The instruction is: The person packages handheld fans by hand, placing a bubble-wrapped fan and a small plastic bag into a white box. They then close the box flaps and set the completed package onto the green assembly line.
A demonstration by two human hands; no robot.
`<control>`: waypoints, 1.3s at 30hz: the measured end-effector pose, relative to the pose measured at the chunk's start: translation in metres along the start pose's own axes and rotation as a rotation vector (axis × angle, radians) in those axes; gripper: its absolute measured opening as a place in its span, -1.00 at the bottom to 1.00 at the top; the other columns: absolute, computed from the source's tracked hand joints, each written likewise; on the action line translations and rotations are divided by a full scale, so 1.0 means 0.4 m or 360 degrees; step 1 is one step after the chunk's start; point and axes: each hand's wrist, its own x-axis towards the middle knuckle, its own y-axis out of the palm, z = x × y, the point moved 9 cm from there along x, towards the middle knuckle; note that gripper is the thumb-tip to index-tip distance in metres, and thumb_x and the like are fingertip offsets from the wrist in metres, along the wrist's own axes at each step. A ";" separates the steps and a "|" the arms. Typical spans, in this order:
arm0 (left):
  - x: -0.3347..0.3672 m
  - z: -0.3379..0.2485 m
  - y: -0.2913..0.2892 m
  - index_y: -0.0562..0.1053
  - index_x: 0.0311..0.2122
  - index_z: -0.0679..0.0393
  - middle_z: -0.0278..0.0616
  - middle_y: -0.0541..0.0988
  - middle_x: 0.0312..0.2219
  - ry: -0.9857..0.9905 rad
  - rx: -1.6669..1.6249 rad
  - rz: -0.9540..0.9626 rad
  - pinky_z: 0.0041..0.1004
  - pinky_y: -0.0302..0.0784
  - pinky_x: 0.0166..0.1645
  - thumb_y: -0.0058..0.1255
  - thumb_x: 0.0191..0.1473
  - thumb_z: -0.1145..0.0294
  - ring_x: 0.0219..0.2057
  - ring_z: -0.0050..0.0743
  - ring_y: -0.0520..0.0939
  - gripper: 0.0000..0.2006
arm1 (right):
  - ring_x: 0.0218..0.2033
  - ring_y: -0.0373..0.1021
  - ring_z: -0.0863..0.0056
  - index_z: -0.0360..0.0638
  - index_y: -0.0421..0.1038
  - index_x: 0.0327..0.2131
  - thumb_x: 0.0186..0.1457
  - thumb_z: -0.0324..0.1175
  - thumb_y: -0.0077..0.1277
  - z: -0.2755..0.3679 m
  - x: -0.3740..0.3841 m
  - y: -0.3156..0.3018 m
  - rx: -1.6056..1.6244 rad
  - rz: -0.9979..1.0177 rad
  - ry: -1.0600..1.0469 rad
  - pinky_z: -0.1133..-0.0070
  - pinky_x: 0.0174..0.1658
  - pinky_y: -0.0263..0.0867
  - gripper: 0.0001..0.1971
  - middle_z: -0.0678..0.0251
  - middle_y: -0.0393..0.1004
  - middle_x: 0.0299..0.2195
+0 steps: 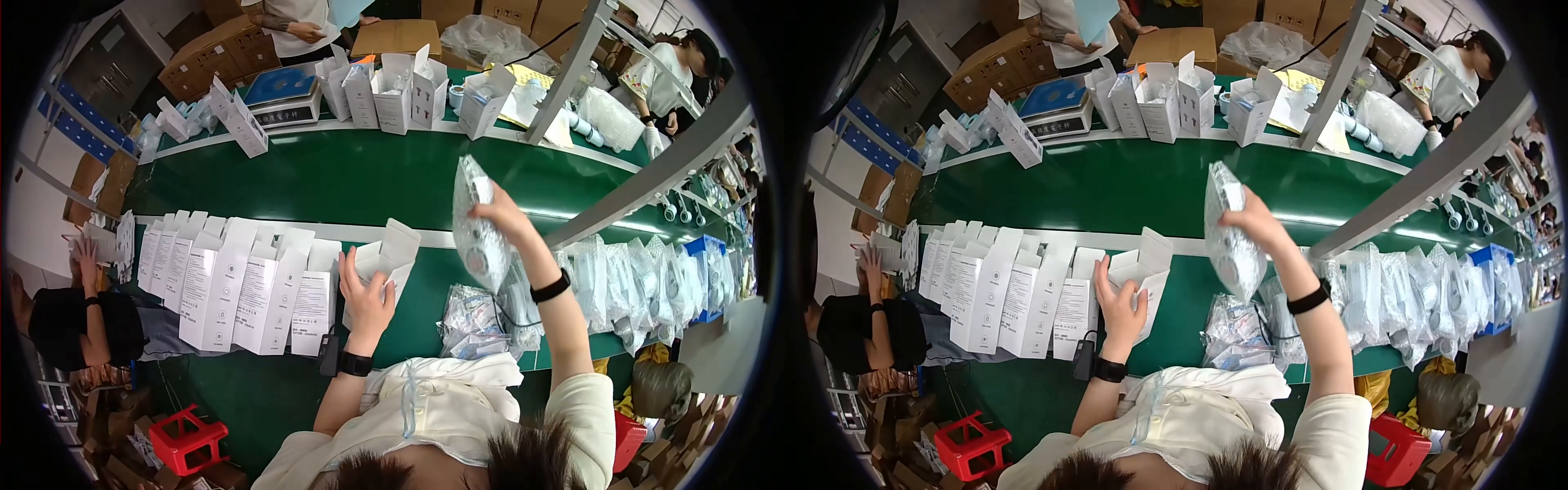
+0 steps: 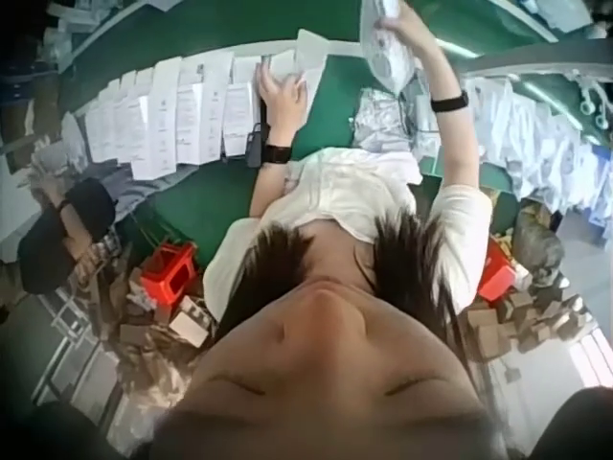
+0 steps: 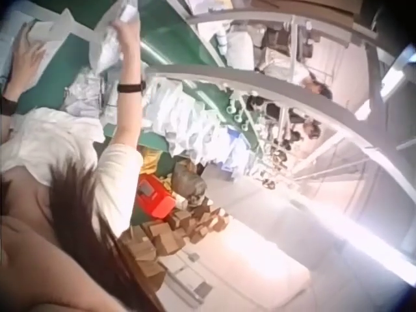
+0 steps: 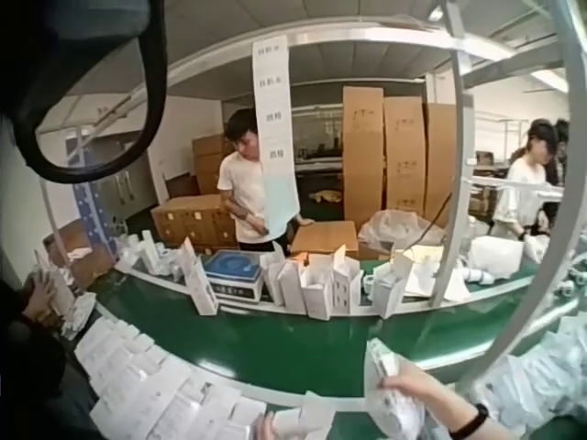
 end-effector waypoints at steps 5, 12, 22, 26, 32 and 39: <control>-0.022 -0.017 0.064 0.29 -0.23 0.15 0.16 0.05 0.05 -0.0178 -0.0200 0.0136 -0.12 0.14 0.03 0.15 -0.23 0.42 0.04 0.10 0.16 -0.61 | -0.25 0.29 0.53 -0.28 0.06 -0.01 -0.31 -0.52 0.06 -0.104 -0.205 0.124 0.0570 -0.0164 0.0066 0.59 -0.14 0.23 -0.33 0.30 0.32 -0.24; -0.096 0.066 0.195 0.13 -0.01 0.07 0.08 0.10 0.04 -0.0735 -0.1412 0.0696 -0.32 0.12 0.10 0.27 -0.35 0.41 0.05 -0.11 0.19 -0.27 | -0.22 0.32 0.51 -0.19 0.04 0.03 -0.15 -0.54 0.04 -0.225 -0.242 0.149 0.1227 -0.0328 0.0175 0.51 -0.14 0.26 -0.39 0.31 0.33 -0.21; -0.098 -0.046 0.206 0.10 -0.07 0.18 0.06 0.26 -0.08 -0.0409 -0.1169 0.0880 -0.31 0.30 -0.03 0.29 -0.38 0.42 -0.06 -0.14 0.37 -0.27 | -0.18 0.29 0.46 -0.16 0.09 -0.03 -0.10 -0.51 0.02 -0.092 -0.262 0.071 0.2218 -0.0619 -0.0113 0.46 -0.08 0.21 -0.49 0.27 0.28 -0.16; -0.106 -0.040 0.191 0.09 -0.11 0.23 0.11 0.26 -0.10 -0.0659 -0.1157 0.0619 -0.27 0.30 -0.05 0.32 -0.41 0.40 -0.07 -0.05 0.37 -0.26 | -0.16 0.25 0.38 -0.22 0.08 -0.06 -0.13 -0.49 0.07 -0.056 -0.296 0.076 0.1353 -0.1333 -0.0573 0.48 -0.07 0.16 -0.48 0.24 0.23 -0.15; -0.125 -0.050 0.175 0.04 -0.14 0.24 0.17 0.23 -0.09 -0.0579 -0.1111 0.0227 -0.21 0.30 -0.05 0.34 -0.45 0.44 -0.07 0.07 0.35 -0.23 | -0.15 0.21 0.29 -0.19 0.08 -0.09 -0.16 -0.45 0.13 0.043 -0.381 0.094 -0.0247 -0.1518 -0.1035 0.47 -0.08 0.13 -0.45 0.19 0.20 -0.17; -0.060 -0.164 0.095 -0.01 -0.19 0.14 0.18 0.16 -0.06 0.0418 -0.0743 -0.0259 -0.15 0.29 -0.06 0.30 -0.40 0.48 -0.07 0.22 0.28 -0.27 | -0.15 0.20 0.20 -0.18 0.17 -0.12 -0.19 -0.42 0.15 0.074 -0.337 0.116 -0.0399 -0.1201 -0.0869 0.40 -0.07 0.13 -0.49 0.11 0.21 -0.19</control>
